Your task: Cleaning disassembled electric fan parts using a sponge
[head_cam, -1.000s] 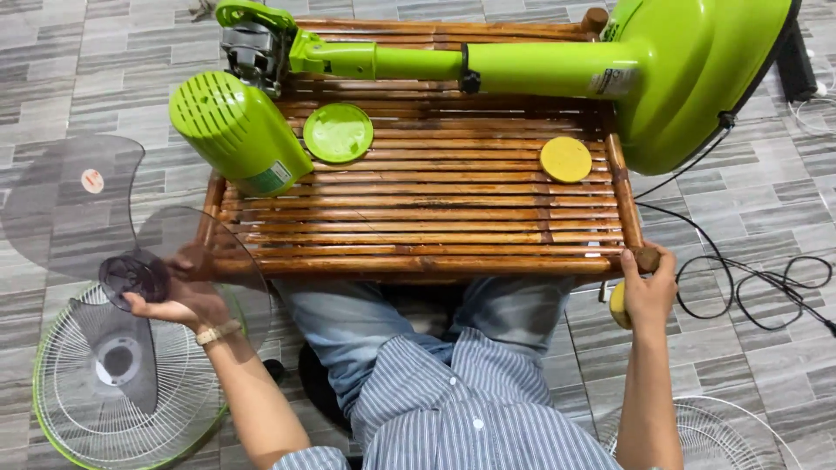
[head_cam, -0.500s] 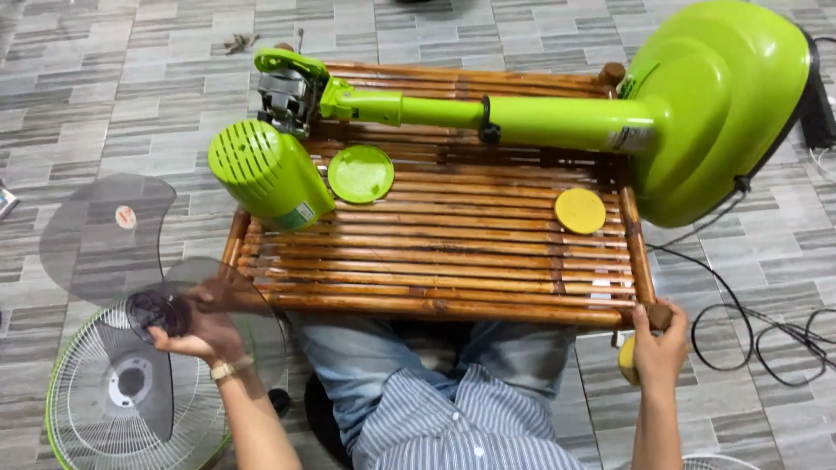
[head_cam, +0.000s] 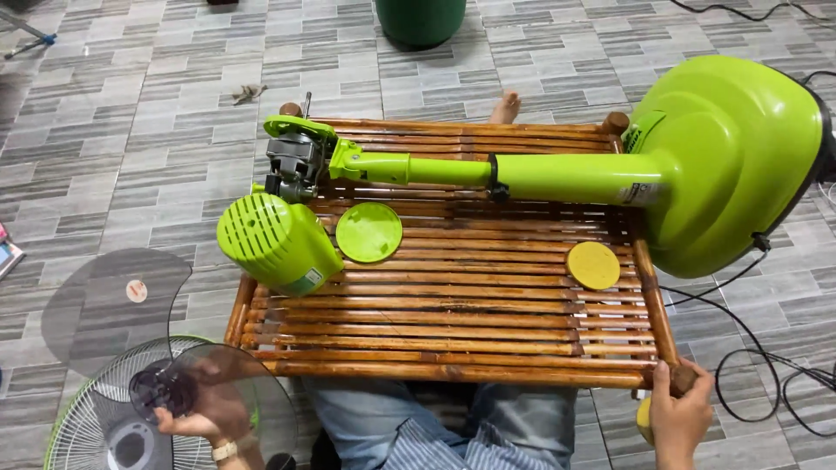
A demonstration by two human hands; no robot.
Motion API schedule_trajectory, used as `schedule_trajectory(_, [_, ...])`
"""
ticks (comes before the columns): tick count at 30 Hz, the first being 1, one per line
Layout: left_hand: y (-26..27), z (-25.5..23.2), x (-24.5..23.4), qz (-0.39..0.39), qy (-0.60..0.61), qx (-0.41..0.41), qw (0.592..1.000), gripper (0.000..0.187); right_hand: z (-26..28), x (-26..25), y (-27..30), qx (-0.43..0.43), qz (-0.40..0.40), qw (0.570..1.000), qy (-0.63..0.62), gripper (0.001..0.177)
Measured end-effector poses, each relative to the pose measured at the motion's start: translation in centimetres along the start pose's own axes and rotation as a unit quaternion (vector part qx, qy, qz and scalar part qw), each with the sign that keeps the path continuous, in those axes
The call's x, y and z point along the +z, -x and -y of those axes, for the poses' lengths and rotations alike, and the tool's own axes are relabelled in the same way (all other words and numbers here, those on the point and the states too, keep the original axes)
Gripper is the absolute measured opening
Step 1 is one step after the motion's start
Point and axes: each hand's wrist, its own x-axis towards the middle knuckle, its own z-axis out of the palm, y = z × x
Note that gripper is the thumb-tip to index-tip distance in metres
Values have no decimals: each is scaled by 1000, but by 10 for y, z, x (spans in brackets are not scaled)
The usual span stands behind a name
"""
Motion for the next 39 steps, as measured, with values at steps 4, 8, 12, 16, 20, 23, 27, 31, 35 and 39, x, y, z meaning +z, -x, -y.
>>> schedule_trajectory(4, [3, 5, -13, 34, 15, -35, 999, 67, -5, 6, -2, -10, -30, 999, 12, 38])
schedule_trajectory(8, [2, -8, 6, 7, 44, -25, 999, 54, -26, 17, -1, -23, -58, 998, 18, 37])
schedule_trajectory(12, [-2, -3, -8, 61, 89, -73, 991, 60, -22, 16, 1, -13, -53, 998, 4, 38])
schedule_trajectory(16, [-4, -1, -10, 43, 64, -70, 995, 60, -14, 13, -3, 1, -38, 999, 23, 38])
schedule_trajectory(20, [-1, -6, 0, 12, 52, -75, 996, 57, -10, 9, -3, -2, -29, 1000, 11, 37])
schedule_trajectory(23, [1, -8, 11, -38, 57, -78, 995, 56, -22, 12, -5, -2, -33, 999, 31, 40])
schedule_trajectory(27, [-3, -7, 1, -26, 95, -111, 989, 51, -19, 14, -5, -26, -52, 998, 25, 40])
schedule_trajectory(31, [-3, -13, 9, -40, 86, -87, 992, 52, -19, 14, -4, -19, -47, 998, 26, 38])
schedule_trajectory(35, [-6, -17, 18, -38, 73, -108, 991, 48, -24, 16, -7, -32, -46, 998, 38, 39])
schedule_trajectory(39, [-8, -12, 3, -59, 105, -136, 983, 54, -38, 21, -10, -10, -40, 998, 40, 40])
